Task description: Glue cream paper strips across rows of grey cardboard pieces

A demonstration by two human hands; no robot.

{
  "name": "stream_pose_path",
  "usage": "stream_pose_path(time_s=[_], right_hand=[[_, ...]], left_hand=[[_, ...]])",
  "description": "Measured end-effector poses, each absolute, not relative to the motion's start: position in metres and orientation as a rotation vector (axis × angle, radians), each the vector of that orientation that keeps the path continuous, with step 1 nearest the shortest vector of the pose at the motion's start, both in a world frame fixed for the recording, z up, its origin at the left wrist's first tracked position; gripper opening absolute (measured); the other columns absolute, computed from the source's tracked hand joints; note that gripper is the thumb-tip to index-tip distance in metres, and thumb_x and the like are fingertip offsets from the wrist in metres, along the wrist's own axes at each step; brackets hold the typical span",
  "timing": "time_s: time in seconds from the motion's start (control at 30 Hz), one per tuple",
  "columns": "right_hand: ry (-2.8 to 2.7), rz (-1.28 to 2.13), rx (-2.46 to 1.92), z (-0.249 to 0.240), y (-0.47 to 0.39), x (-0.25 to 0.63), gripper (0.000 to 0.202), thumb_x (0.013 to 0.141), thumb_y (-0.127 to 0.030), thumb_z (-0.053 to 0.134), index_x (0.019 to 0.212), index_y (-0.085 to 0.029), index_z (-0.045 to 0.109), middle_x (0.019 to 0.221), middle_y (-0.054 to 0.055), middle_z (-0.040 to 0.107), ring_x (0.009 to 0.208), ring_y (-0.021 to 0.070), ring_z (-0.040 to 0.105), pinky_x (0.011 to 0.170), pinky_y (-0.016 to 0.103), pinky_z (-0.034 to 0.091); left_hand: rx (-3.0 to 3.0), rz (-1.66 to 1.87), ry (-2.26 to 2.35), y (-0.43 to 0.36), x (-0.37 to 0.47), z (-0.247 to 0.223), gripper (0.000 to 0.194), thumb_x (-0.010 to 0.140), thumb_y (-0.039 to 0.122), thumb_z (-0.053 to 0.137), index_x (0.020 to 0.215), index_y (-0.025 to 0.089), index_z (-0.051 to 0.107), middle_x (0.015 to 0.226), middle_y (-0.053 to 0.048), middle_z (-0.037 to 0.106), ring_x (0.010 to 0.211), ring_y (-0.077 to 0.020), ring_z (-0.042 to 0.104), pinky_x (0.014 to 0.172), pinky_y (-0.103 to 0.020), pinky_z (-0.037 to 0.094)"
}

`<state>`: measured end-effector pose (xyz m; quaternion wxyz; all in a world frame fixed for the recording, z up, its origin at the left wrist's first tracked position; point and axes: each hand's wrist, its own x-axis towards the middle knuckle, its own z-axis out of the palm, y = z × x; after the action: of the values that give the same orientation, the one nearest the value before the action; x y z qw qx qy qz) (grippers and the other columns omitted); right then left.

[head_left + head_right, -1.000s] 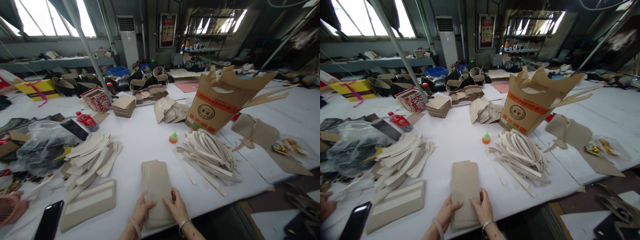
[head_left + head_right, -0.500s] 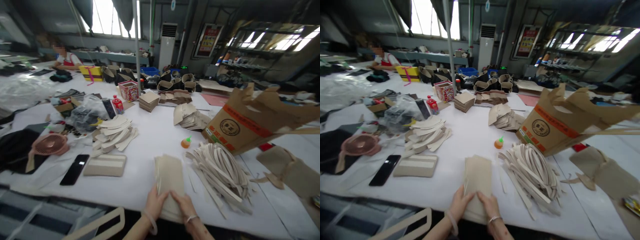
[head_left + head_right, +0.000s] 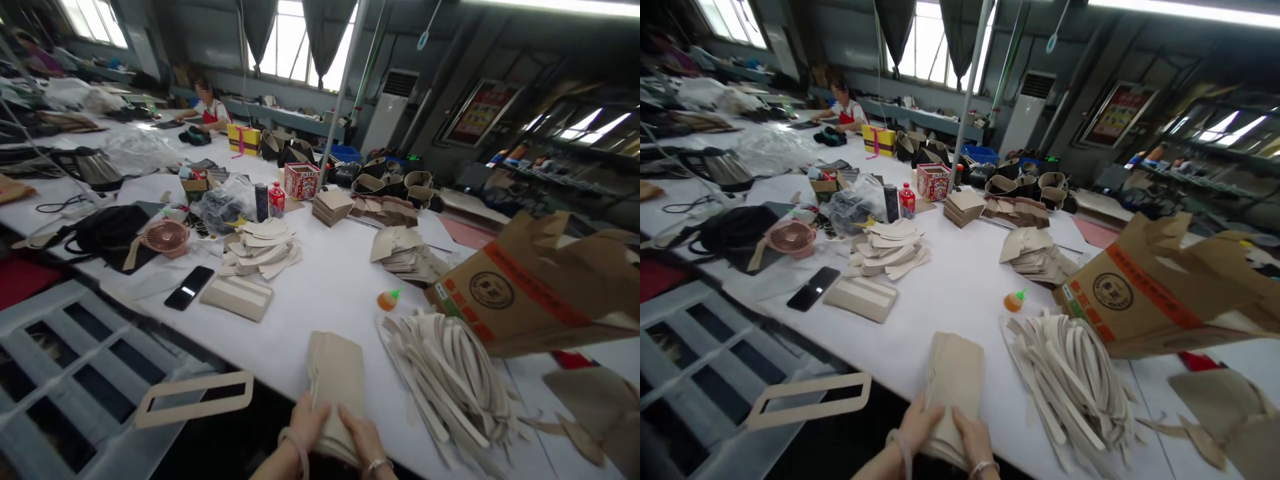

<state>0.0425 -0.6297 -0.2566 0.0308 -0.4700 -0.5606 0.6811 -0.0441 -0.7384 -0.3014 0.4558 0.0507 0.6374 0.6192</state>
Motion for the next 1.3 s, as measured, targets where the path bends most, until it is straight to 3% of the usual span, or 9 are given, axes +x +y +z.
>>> stream_pose_path(time_s=[0.27,0.33,0.43,0.6,0.7,0.83,0.97,1.17,1.3], right_hand=[[-1.828,2.134,-1.362,-0.278,-0.628,0.064,0.075,0.060,-0.074,0.049,0.098,-0.010,0.060,0.077,0.013,0.068,0.074,0.0302,0.064,0.062,0.040,0.051],[-2.101,1.651,-1.403,-0.263,-0.616,0.076,0.072,0.063,-0.070,0.052,0.105,-0.012,0.056,0.080,0.012,0.066,0.074,0.0295,0.062,0.065,0.042,0.050],[-2.397,0.704,-1.046,-0.216,-0.587,0.078,0.070,0.066,-0.054,0.064,0.123,-0.019,0.044,0.121,0.014,0.053,0.113,0.0332,0.047,0.096,0.049,0.034],[-2.915,0.217,-0.294,-0.155,-0.567,0.031,0.093,0.058,-0.031,0.077,0.136,-0.030,0.027,0.144,0.005,0.028,0.132,0.0337,0.017,0.107,0.051,0.003],[-3.017,0.327,-0.256,-0.167,-0.574,0.016,0.101,0.047,-0.030,0.082,0.134,-0.024,0.031,0.127,0.010,0.050,0.124,0.0342,0.034,0.106,0.050,0.012],[-2.899,0.654,-0.678,-0.201,-0.594,0.022,0.059,0.059,-0.021,0.070,0.115,-0.021,0.049,0.097,0.007,0.064,0.087,0.0251,0.059,0.080,0.036,0.043],[-2.539,1.266,-1.032,-0.205,-0.610,0.024,0.020,0.064,-0.021,0.060,0.083,-0.021,0.054,0.069,0.000,0.063,0.066,0.0197,0.059,0.060,0.028,0.042],[-1.328,2.574,-1.023,-0.242,-0.623,0.034,0.058,0.048,-0.031,0.073,0.101,-0.016,0.056,0.086,0.007,0.068,0.078,0.0268,0.063,0.072,0.039,0.047],[-0.977,2.649,-1.308,-0.300,-0.644,0.053,0.053,0.047,-0.038,0.073,0.094,-0.017,0.060,0.080,0.010,0.070,0.080,0.0311,0.064,0.074,0.046,0.047]], left_hand=[[0.690,1.367,1.866,-0.752,-0.071,-0.248,0.036,0.075,0.044,0.051,0.101,0.021,0.059,0.089,-0.005,0.067,0.085,-0.0223,0.060,0.079,-0.028,0.044],[0.809,1.204,1.972,-0.763,-0.084,-0.238,0.029,0.077,0.042,0.049,0.097,0.022,0.058,0.083,-0.004,0.067,0.079,-0.0214,0.059,0.074,-0.027,0.043],[1.076,0.946,2.057,-0.774,-0.104,-0.222,0.017,0.080,0.036,0.046,0.088,0.024,0.054,0.079,-0.003,0.064,0.075,-0.0203,0.059,0.068,-0.026,0.041],[1.536,0.412,2.104,-0.770,-0.127,-0.189,0.020,0.080,0.020,0.041,0.098,0.024,0.050,0.088,-0.004,0.062,0.079,-0.0227,0.060,0.067,-0.029,0.041],[1.719,0.187,2.104,-0.763,-0.136,-0.170,0.029,0.078,0.012,0.039,0.104,0.023,0.045,0.091,-0.005,0.060,0.078,-0.0217,0.060,0.067,-0.031,0.044],[1.760,0.134,2.172,-0.753,-0.152,-0.148,0.025,0.080,0.015,0.040,0.104,0.022,0.045,0.089,-0.005,0.061,0.077,-0.0199,0.060,0.067,-0.031,0.046],[1.635,0.481,2.210,-0.738,-0.185,-0.139,0.019,0.080,0.031,0.049,0.097,0.025,0.053,0.081,-0.001,0.063,0.075,-0.0173,0.060,0.070,-0.028,0.045],[0.475,1.471,2.133,-0.741,-0.187,-0.197,0.084,0.060,0.059,0.062,0.129,0.023,0.030,0.124,-0.009,0.051,0.103,-0.0202,0.053,0.086,-0.036,0.043],[-0.081,1.167,1.643,-0.774,-0.106,-0.273,0.081,0.059,0.079,0.040,0.103,0.014,0.057,0.087,-0.018,0.066,0.084,-0.0332,0.062,0.071,-0.051,0.047]])
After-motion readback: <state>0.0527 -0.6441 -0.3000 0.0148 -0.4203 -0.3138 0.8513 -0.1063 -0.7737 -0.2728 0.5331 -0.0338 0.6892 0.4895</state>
